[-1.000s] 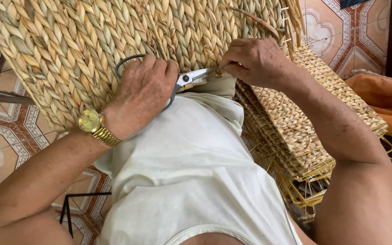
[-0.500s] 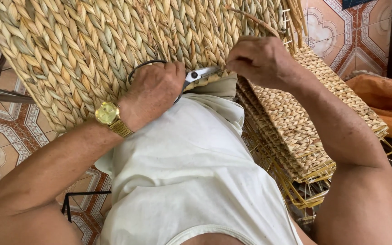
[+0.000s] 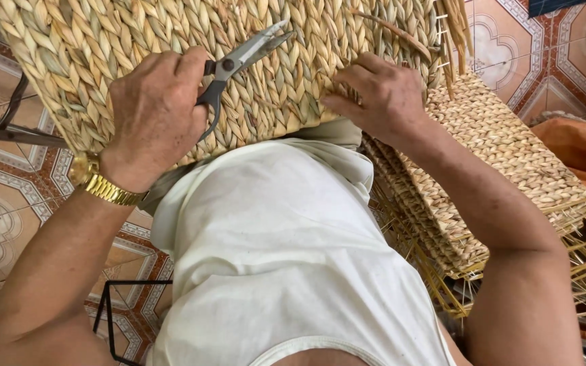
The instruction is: Trimming the edges and finishing the assembly of woven natural-fiber mats using scissors.
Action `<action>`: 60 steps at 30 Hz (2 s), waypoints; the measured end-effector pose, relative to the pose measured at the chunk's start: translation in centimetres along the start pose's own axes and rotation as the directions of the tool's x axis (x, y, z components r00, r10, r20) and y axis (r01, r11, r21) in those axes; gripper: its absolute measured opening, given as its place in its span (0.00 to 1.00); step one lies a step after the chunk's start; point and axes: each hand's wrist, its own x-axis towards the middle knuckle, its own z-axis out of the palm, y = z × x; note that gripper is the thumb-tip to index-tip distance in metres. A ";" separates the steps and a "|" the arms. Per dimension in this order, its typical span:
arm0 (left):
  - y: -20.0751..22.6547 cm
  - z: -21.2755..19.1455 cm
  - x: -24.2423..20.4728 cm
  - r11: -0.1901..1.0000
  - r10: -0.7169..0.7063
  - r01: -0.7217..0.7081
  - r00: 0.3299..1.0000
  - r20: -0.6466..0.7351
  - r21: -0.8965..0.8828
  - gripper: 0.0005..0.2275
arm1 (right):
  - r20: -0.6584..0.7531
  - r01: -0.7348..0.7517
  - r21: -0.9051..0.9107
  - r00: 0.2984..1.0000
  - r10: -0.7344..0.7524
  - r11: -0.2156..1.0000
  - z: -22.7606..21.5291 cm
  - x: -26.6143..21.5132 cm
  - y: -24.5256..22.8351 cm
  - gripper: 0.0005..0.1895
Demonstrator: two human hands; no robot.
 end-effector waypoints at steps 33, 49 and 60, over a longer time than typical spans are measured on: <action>1.7 5.2 7.9 0.968 0.034 -0.047 0.998 0.054 0.247 0.08 | -0.134 0.069 -0.021 0.988 -0.071 0.997 1.5 5.9 6.9 0.07; -0.1 3.2 6.3 0.989 -0.031 0.032 0.999 -0.006 0.144 0.10 | -0.399 -0.135 0.282 0.884 0.244 0.950 0.6 9.5 8.5 0.06; -1.4 1.3 4.2 0.978 -0.159 0.152 0.986 0.043 0.142 0.12 | 0.057 0.003 0.080 0.998 -0.007 0.997 5.9 11.7 7.8 0.10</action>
